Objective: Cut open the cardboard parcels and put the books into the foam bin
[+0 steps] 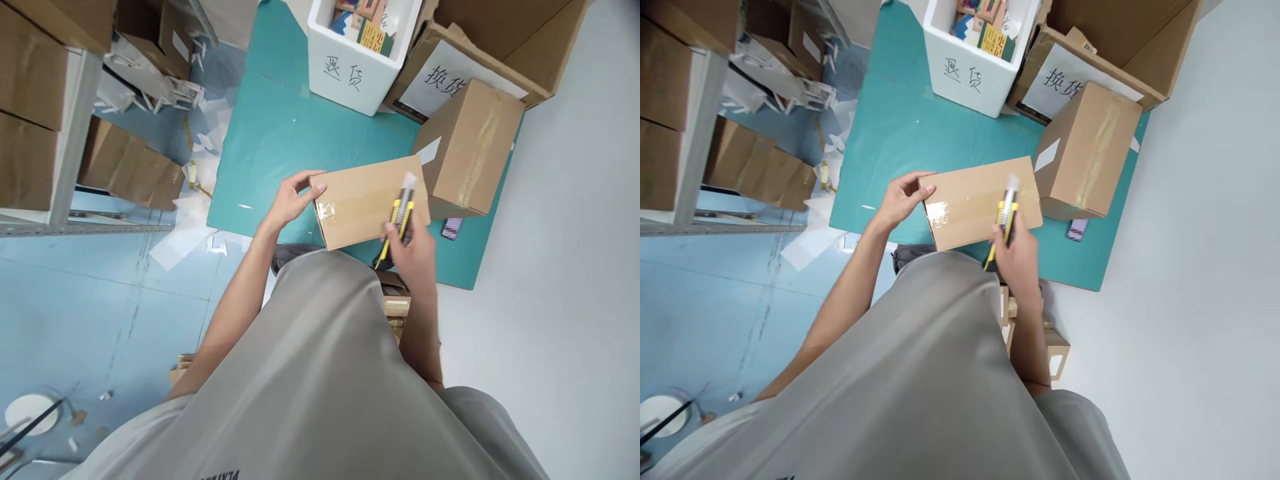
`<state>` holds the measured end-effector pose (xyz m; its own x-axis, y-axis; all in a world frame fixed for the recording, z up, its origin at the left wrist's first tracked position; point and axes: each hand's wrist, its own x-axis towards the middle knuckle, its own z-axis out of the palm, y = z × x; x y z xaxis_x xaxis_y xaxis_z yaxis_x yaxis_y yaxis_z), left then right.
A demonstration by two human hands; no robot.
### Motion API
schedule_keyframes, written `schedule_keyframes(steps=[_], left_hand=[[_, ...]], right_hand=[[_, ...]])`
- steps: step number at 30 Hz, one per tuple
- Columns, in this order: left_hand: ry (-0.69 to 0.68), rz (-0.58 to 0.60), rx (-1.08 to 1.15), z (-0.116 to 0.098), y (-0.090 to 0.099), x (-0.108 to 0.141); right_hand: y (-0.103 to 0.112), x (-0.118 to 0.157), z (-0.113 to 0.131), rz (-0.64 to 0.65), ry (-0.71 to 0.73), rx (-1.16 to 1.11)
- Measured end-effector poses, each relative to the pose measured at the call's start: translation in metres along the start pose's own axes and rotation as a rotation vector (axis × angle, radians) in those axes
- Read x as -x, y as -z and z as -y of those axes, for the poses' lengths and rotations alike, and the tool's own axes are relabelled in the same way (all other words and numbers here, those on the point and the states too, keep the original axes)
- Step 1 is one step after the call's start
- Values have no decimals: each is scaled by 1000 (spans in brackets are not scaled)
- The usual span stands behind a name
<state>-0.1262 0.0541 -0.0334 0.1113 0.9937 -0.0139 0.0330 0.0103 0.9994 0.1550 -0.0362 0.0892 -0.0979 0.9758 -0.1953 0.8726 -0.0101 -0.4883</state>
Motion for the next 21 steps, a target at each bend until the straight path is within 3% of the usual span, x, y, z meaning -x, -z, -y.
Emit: schedule_keyframes(steps=[2,5,9,13,21], left_hand=[[3,5,25,-1,0,0],[3,11,38,-3,-1,-1],[-11,-2,37,-4,-1,0],[-7,-19,20,-5,-2,2],[-33,-51,7,-4,-5,2]], right_hand=[[-8,9,30,174,50,12],[-21,12,64,299,150,74],[-30,5,84,316,173,151],[-25,1,93,288,172,152],[-19,0,116,385,109,330]])
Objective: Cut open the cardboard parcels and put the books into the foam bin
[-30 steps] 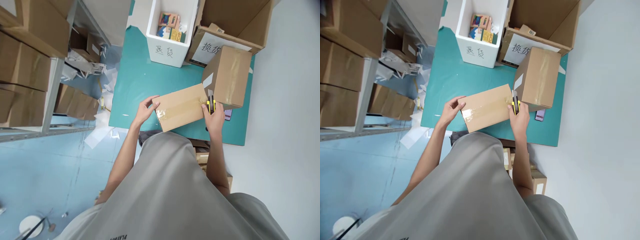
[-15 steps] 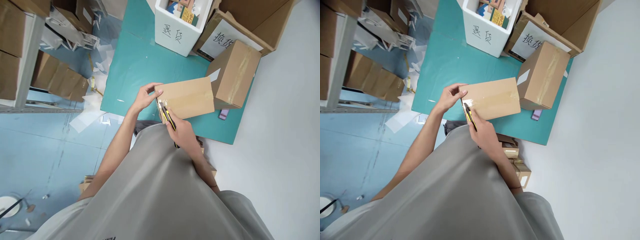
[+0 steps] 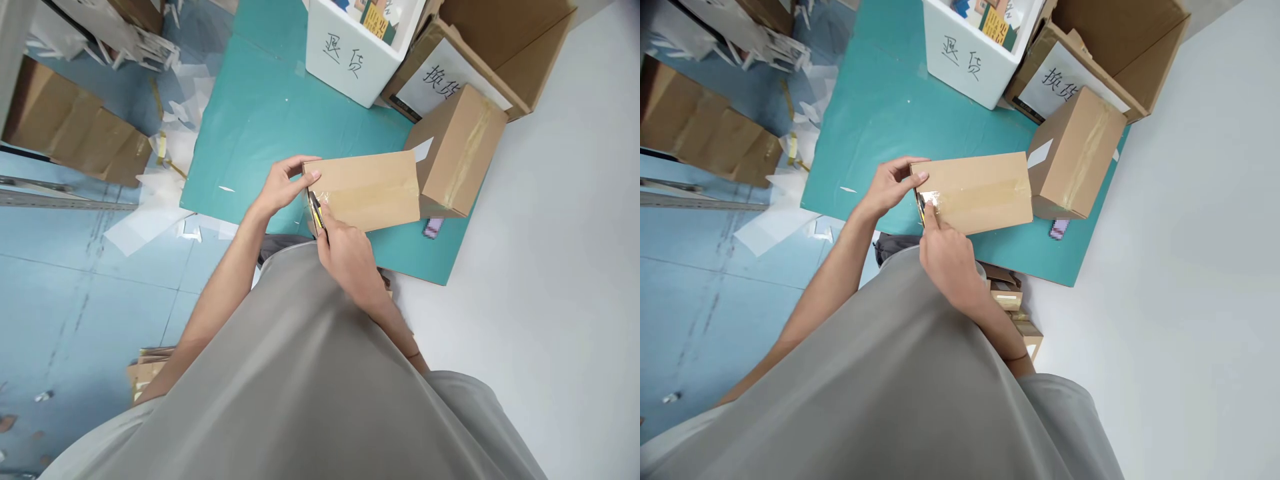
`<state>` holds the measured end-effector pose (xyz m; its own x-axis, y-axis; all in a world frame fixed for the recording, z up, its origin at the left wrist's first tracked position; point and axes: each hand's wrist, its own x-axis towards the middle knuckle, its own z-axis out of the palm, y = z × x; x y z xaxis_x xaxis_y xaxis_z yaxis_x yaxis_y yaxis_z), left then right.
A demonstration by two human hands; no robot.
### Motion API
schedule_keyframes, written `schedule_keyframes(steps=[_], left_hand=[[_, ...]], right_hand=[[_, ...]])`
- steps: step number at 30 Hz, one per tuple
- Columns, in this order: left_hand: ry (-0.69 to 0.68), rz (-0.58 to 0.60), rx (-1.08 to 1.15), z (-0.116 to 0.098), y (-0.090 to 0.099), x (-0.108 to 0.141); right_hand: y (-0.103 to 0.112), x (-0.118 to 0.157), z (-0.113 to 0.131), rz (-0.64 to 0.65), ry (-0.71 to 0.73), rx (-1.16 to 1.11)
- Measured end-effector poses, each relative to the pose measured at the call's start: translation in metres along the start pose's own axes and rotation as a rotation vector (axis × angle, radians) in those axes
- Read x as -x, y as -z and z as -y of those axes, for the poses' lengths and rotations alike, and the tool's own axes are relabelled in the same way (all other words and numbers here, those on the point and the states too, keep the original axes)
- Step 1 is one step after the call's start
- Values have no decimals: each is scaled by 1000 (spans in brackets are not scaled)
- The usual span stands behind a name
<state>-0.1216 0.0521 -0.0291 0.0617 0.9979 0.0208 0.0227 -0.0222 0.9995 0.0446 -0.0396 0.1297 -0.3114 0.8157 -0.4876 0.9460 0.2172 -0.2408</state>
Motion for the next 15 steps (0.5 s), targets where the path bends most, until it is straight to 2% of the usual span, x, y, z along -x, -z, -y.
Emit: schedule_keyframes(steps=[4,9,12,15], left_hand=[[-4,-8,11,0,0,1],[-6,-27,9,1,-1,4],[-12,-37,0,3,-2,4],[-19,-48,-5,6,-4,5]], right_hand=[[11,-4,24,50,-69,107],[23,-13,43,87,-55,187],[19,-4,43,129,-41,205],[11,19,39,230,-46,218]])
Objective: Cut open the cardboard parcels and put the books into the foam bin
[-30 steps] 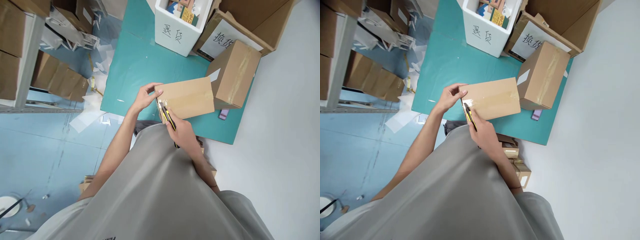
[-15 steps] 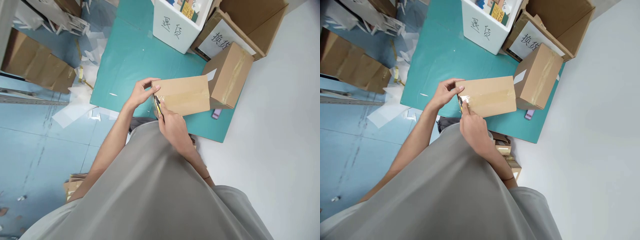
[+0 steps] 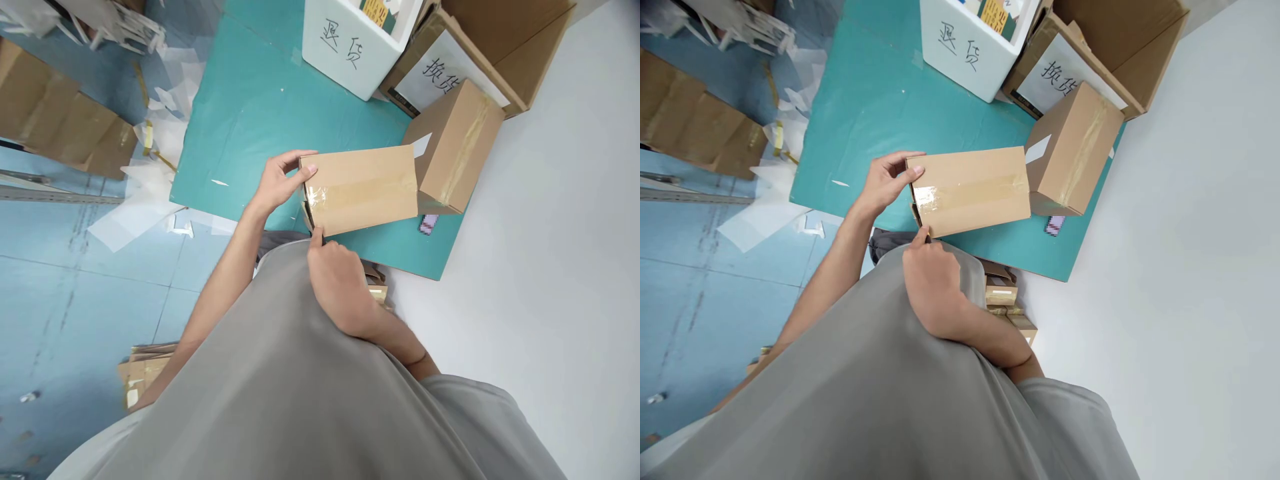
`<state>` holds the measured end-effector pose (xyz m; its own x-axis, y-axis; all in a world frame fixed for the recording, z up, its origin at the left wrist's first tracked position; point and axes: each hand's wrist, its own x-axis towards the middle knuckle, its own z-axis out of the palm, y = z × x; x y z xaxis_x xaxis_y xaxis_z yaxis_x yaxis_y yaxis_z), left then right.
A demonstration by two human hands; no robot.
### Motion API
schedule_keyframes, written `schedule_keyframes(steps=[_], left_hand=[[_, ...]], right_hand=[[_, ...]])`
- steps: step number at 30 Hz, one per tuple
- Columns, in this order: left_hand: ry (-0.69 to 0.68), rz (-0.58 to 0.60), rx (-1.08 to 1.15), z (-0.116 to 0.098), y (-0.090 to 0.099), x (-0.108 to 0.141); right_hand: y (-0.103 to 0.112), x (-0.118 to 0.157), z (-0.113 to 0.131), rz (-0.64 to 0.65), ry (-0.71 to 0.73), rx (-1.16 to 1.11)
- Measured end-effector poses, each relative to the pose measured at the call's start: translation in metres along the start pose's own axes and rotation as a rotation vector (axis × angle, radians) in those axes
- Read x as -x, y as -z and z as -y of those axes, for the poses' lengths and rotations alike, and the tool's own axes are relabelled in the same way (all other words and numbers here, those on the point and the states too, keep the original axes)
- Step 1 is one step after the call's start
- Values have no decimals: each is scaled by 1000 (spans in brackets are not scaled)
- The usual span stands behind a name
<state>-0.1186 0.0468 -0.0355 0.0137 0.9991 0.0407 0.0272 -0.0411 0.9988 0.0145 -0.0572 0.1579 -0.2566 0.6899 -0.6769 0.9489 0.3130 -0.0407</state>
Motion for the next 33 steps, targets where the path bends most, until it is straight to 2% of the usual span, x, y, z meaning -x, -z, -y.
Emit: schedule_keyframes(steps=[3,5,7,10,12,14,17,21,24,26,28,30,33], left_hand=[[6,5,4,2,0,1],[4,9,-4,3,0,3],[-4,6,-21,2,0,4],[-4,-18,-36,0,-2,9],[13,-50,-46,-3,-5,14],[38,-95,-73,-5,-8,20],[86,-168,-95,-8,-12,27],[134,-204,-137,-9,-13,31],[141,-193,-188,-6,-11,32],[110,-222,-247,-4,-5,33],[82,-303,-327,-4,10,33],[94,-391,-403,-8,33,31],[118,-428,-537,-26,71,28]], right_hand=[[-6,24,-13,28,4,-11],[-7,33,-37,-67,-31,-69],[-11,28,-74,-292,-166,-151],[-28,-5,-140,-740,-477,-252],[-45,-33,-173,-863,-535,-329],[-61,-54,-189,-917,-515,-408],[-77,-68,-187,-967,-486,-463],[-81,-68,-185,-1018,-613,-536],[-77,-65,-187,-942,-636,-582],[-73,-64,-180,-867,-615,-581],[-71,-64,-162,-798,-572,-577],[-71,-63,-139,-744,-494,-599],[-78,-61,-110,-682,-321,-676]])
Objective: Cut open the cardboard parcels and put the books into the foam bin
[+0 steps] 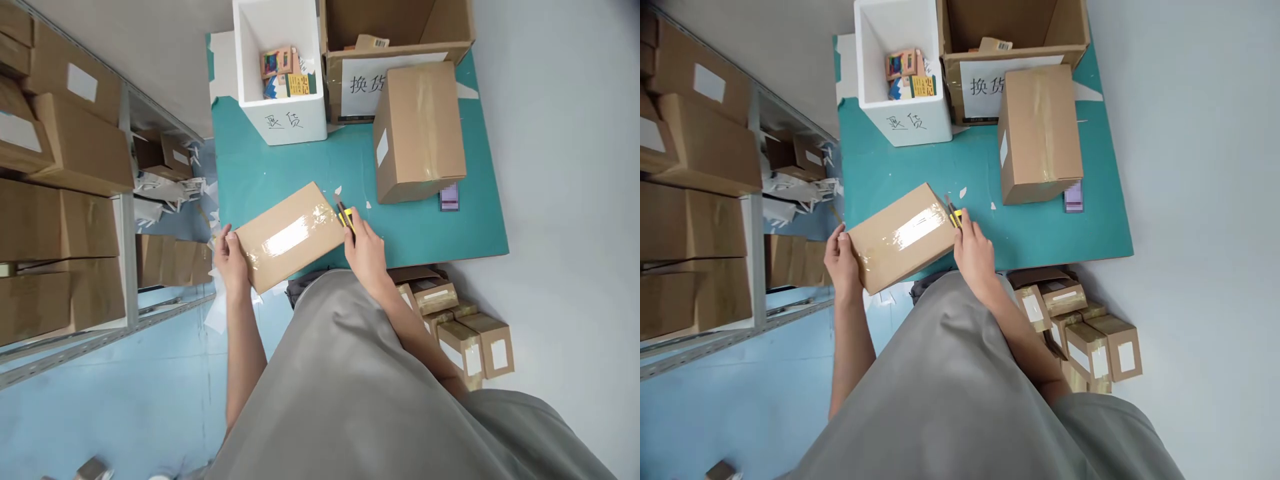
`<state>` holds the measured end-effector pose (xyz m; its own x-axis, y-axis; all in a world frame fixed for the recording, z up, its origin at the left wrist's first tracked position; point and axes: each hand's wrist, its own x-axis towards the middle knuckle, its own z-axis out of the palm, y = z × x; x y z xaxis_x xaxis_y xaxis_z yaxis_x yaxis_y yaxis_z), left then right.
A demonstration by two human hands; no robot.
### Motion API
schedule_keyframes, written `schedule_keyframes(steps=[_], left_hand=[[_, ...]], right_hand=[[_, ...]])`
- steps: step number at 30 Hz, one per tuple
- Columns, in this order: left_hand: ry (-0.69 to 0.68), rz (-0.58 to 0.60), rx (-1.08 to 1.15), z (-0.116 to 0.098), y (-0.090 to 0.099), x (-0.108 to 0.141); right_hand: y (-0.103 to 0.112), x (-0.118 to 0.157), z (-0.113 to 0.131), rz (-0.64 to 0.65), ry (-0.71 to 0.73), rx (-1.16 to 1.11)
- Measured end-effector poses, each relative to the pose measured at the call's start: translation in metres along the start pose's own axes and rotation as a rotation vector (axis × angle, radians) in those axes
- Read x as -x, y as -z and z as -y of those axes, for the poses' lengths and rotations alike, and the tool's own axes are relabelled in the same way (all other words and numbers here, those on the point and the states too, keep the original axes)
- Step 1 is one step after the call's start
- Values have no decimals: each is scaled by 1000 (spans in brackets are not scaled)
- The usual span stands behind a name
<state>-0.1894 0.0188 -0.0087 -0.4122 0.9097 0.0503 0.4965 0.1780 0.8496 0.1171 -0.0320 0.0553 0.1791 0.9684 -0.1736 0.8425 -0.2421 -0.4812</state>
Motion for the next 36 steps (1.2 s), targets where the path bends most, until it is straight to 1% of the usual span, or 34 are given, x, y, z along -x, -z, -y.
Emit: schedule_keyframes(steps=[2,3,4,5,6,8,10,11,13,15,19,24,28,32,36], left_hand=[[-78,-25,-114,-9,18,-8],[-138,-38,-168,-18,22,-8],[-206,-40,-209,-28,21,-7],[-277,-16,-236,-40,16,-3],[-341,45,-238,-54,8,3],[-434,235,-212,-78,-18,18],[-499,406,-215,-96,-45,33],[-512,455,-220,-100,-56,40],[-519,499,-238,-102,-71,48],[-522,493,-249,-98,-76,50],[-528,480,-243,-91,-73,47],[-506,493,-210,-91,-74,47],[-504,495,-208,-91,-73,48],[-490,506,-196,-92,-73,48],[-523,478,-213,-92,-74,48]], right_hand=[[-6,10,3,67,60,-68],[-8,13,3,85,77,-94],[-8,16,2,91,86,-115],[-7,17,1,86,86,-130],[-6,18,0,75,85,-140],[-1,19,0,55,78,-145],[5,19,2,60,74,-131],[7,20,3,74,74,-120],[12,21,5,108,82,-97],[16,22,7,142,88,-71],[19,21,13,207,72,-7],[21,18,19,254,66,41],[28,15,26,294,63,98],[38,3,44,367,44,191],[45,-2,63,384,13,259]])
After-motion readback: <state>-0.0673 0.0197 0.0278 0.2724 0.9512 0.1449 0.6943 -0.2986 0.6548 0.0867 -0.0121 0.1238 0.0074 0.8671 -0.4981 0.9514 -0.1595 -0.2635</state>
